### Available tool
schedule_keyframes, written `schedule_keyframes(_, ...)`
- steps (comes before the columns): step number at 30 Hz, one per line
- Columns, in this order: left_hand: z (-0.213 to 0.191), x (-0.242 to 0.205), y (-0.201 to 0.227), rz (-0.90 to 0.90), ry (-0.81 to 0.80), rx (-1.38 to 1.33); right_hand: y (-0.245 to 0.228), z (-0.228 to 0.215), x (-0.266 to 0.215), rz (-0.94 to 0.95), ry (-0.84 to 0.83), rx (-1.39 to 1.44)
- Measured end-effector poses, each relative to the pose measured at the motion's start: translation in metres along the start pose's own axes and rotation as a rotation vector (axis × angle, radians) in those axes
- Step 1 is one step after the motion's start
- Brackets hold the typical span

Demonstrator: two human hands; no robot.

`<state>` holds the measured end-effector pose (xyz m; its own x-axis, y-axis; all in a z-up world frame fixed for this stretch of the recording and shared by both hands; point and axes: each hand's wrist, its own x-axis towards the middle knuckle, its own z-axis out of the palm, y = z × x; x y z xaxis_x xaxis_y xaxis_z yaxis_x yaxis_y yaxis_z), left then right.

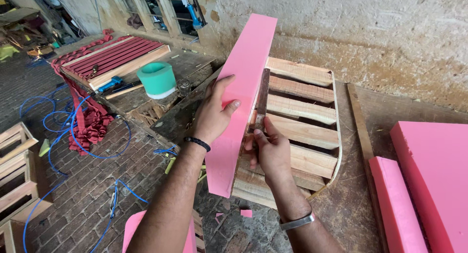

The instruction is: The person sprays a wooden stool with a spray gun, then places pink foam sheets on the stool and cuts them to size using a long metal blade and a wooden straightedge. The person repeatedly measures, aligns, and slices the foam into rectangular pieces.

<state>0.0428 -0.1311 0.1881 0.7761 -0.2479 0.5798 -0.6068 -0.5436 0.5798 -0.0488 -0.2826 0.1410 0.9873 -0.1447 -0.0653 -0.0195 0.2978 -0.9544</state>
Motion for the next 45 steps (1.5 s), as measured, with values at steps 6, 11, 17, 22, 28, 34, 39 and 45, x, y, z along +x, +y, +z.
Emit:
schedule_keyframes(6,0.001,0.001,-0.004,-0.003,-0.001,-0.011,0.003,0.005,-0.002,-0.013,0.027,-0.052)
schedule_keyframes(11,0.002,0.001,-0.008,0.029,0.025,-0.033,0.003,0.018,0.007,-0.067,0.092,-0.094)
schedule_keyframes(17,0.006,0.008,-0.011,-0.011,-0.002,-0.072,0.003,0.022,-0.012,0.027,0.119,-0.235)
schedule_keyframes(22,0.008,0.011,-0.014,-0.016,-0.013,-0.103,0.005,0.028,-0.038,0.034,0.145,-0.15)
schedule_keyframes(28,0.012,0.015,-0.021,0.002,-0.03,-0.102,0.019,0.037,-0.067,0.038,0.18,-0.1)
schedule_keyframes(34,0.014,0.02,-0.023,-0.046,-0.072,-0.133,0.022,0.047,-0.087,0.052,0.197,-0.106)
schedule_keyframes(39,0.016,0.02,-0.021,-0.044,-0.057,-0.129,0.022,0.059,-0.117,0.057,0.199,-0.139)
schedule_keyframes(45,0.015,0.021,-0.019,-0.064,-0.077,-0.123,0.024,0.084,-0.159,0.123,0.246,-0.11)
